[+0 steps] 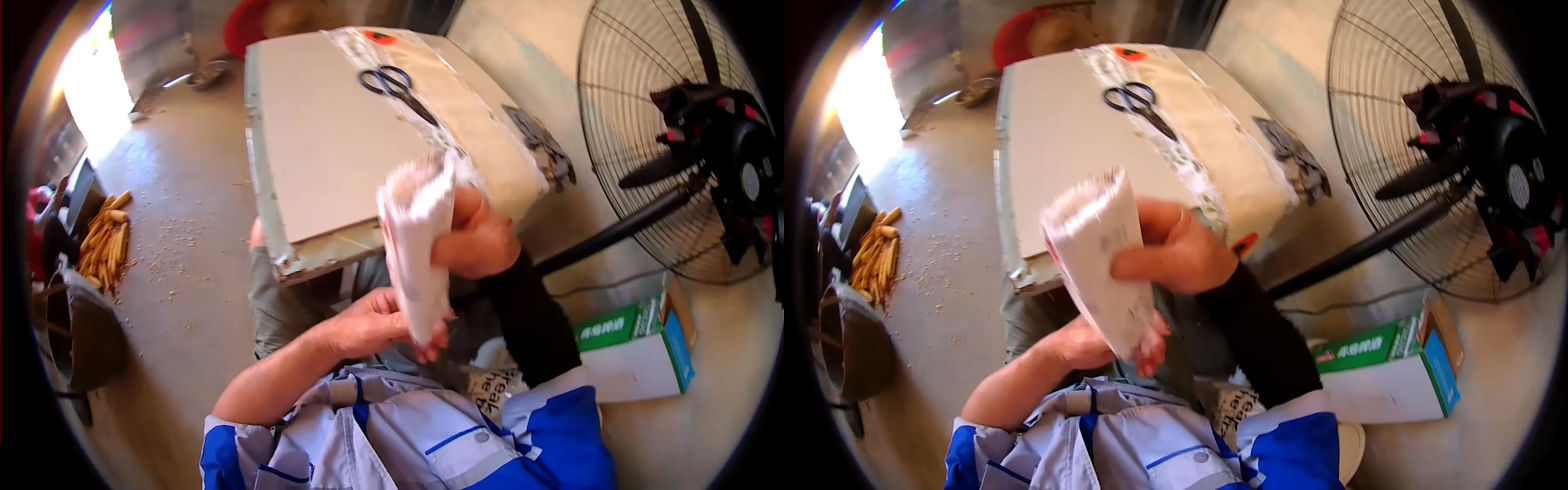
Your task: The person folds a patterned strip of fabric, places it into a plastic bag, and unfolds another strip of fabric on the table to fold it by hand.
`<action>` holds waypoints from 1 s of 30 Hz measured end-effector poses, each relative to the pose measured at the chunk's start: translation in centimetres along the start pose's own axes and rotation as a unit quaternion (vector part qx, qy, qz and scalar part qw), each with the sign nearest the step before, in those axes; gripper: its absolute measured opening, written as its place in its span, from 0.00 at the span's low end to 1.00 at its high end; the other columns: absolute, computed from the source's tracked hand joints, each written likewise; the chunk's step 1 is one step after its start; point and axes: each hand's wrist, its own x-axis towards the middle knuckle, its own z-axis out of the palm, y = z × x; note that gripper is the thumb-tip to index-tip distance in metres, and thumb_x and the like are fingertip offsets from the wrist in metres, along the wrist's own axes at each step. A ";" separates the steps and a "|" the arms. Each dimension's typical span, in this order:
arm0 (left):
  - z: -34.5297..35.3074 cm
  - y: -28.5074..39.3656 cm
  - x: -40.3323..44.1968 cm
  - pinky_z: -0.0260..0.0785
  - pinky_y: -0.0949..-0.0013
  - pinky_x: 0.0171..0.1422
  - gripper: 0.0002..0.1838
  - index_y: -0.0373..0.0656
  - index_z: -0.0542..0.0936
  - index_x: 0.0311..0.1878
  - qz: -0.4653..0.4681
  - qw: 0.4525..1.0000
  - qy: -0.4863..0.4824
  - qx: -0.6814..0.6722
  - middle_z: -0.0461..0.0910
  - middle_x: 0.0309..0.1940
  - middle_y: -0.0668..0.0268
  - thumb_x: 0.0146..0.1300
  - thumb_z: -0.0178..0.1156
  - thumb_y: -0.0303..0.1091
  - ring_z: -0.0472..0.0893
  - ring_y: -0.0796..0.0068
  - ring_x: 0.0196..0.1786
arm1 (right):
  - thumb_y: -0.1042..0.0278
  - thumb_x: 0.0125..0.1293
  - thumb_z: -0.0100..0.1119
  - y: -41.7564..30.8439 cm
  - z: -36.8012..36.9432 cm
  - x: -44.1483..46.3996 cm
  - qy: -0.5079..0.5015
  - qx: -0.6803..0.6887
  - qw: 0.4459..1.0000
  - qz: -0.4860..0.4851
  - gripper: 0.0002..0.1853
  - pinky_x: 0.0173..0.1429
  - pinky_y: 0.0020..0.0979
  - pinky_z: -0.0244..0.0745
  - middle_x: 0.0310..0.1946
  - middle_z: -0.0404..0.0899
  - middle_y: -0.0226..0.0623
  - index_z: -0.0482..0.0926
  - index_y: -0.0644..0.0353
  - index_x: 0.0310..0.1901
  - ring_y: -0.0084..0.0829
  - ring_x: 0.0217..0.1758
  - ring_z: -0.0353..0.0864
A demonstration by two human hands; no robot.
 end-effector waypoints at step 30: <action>-12.6 -6.2 -1.5 0.79 0.71 0.46 0.13 0.39 0.82 0.60 -0.140 0.909 0.242 0.309 0.88 0.39 0.64 0.79 0.64 0.35 0.85 0.76 0.38 | 0.69 0.66 0.59 14.8 19.3 -39.4 0.137 -0.533 0.602 0.579 0.10 0.52 0.52 0.87 0.42 0.91 0.53 0.88 0.62 0.42 0.55 0.46 0.92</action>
